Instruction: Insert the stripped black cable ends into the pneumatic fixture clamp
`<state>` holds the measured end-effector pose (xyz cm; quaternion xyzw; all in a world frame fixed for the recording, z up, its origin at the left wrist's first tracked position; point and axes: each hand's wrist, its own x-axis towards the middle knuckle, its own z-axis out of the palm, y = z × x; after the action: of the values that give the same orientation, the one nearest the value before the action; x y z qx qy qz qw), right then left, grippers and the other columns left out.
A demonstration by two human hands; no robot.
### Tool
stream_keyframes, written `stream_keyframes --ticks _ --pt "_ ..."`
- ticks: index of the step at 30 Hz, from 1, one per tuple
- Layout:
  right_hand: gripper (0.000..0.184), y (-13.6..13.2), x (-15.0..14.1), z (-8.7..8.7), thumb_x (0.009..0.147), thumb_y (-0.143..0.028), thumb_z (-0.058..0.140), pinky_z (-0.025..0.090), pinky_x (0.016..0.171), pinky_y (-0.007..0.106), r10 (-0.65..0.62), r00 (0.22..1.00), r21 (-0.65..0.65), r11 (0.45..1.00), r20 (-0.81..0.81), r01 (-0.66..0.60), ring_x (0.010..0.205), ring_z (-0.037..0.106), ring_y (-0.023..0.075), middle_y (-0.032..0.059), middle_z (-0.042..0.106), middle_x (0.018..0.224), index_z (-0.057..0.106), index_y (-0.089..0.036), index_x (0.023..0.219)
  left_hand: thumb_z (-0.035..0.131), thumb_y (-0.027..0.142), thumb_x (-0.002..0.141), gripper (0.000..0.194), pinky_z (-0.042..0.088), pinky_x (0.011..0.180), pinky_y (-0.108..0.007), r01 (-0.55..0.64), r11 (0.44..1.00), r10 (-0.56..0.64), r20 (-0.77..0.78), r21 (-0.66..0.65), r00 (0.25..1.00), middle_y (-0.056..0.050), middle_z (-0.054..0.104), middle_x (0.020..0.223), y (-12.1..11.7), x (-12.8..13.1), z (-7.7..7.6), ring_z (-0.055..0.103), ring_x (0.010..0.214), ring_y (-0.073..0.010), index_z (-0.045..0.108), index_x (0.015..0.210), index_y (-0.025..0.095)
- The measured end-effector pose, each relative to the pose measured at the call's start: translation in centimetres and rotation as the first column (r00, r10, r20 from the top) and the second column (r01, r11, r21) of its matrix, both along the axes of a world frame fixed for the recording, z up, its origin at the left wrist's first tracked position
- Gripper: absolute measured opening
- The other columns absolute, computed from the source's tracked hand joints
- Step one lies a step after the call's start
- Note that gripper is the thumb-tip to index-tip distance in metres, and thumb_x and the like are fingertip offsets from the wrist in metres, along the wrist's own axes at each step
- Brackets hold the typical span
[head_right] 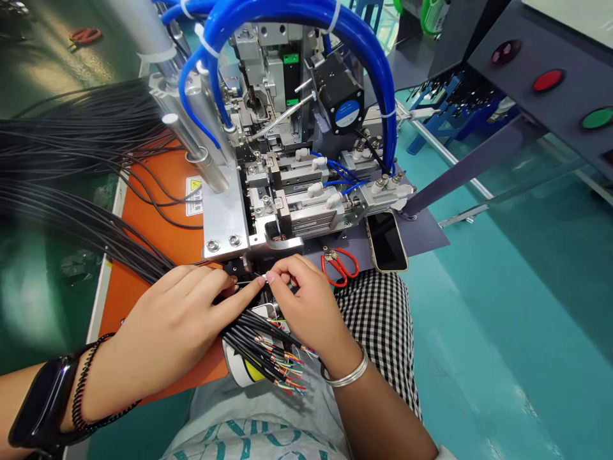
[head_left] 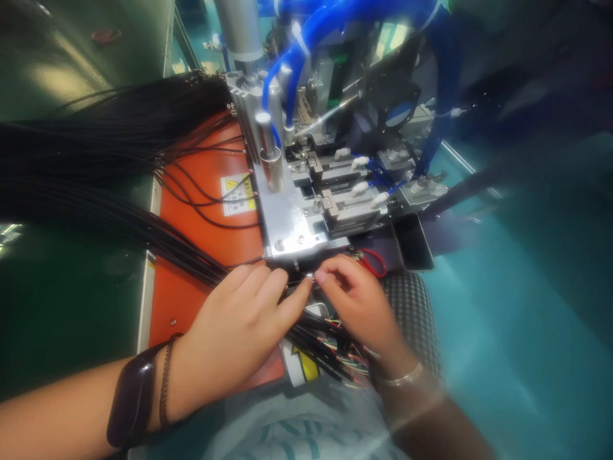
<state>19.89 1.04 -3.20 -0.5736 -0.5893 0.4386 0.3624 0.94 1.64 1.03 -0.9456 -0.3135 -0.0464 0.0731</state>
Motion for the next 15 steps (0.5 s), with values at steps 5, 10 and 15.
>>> stream_keyframes --ticks 5,10,15 --pt "0.01 0.09 0.19 0.07 0.089 -0.024 0.052 0.042 0.07 0.026 -0.001 1.0 -0.025 1.0 0.017 0.001 0.077 0.055 0.0146 0.0002 0.061 0.082 0.06 -0.021 0.083 0.047 0.011 0.08 0.047 0.042 0.066 -0.037 -0.009 1.0 0.009 -0.001 -0.012 1.0 -0.007 0.053 0.082 0.0 0.03 0.11 0.049 0.073 -0.0223 0.053 0.126 0.017" --pt "0.009 0.24 0.25 -0.17 0.087 -0.023 0.053 0.042 0.068 0.026 0.001 1.0 -0.043 0.999 0.008 -0.001 0.076 0.055 0.0145 0.0 0.06 0.081 0.06 -0.021 0.082 0.047 0.011 0.081 0.044 0.042 0.065 -0.036 -0.005 1.0 0.005 0.002 0.011 1.0 -0.007 0.053 0.081 -0.02 0.17 0.27 0.049 0.071 -0.022 0.055 0.124 0.017" --pt "0.009 0.24 0.24 -0.05 0.087 -0.021 0.053 0.041 0.068 0.025 0.026 0.999 0.02 0.999 0.023 -0.026 0.074 0.054 0.0141 -0.0007 0.058 0.079 0.059 -0.021 0.08 0.046 0.01 0.079 0.048 0.042 0.066 -0.037 -0.036 0.999 0.036 -0.049 0.02 0.998 -0.007 0.052 0.08 -0.24 0.38 0.32 0.049 0.072 -0.0227 0.053 0.126 0.017"
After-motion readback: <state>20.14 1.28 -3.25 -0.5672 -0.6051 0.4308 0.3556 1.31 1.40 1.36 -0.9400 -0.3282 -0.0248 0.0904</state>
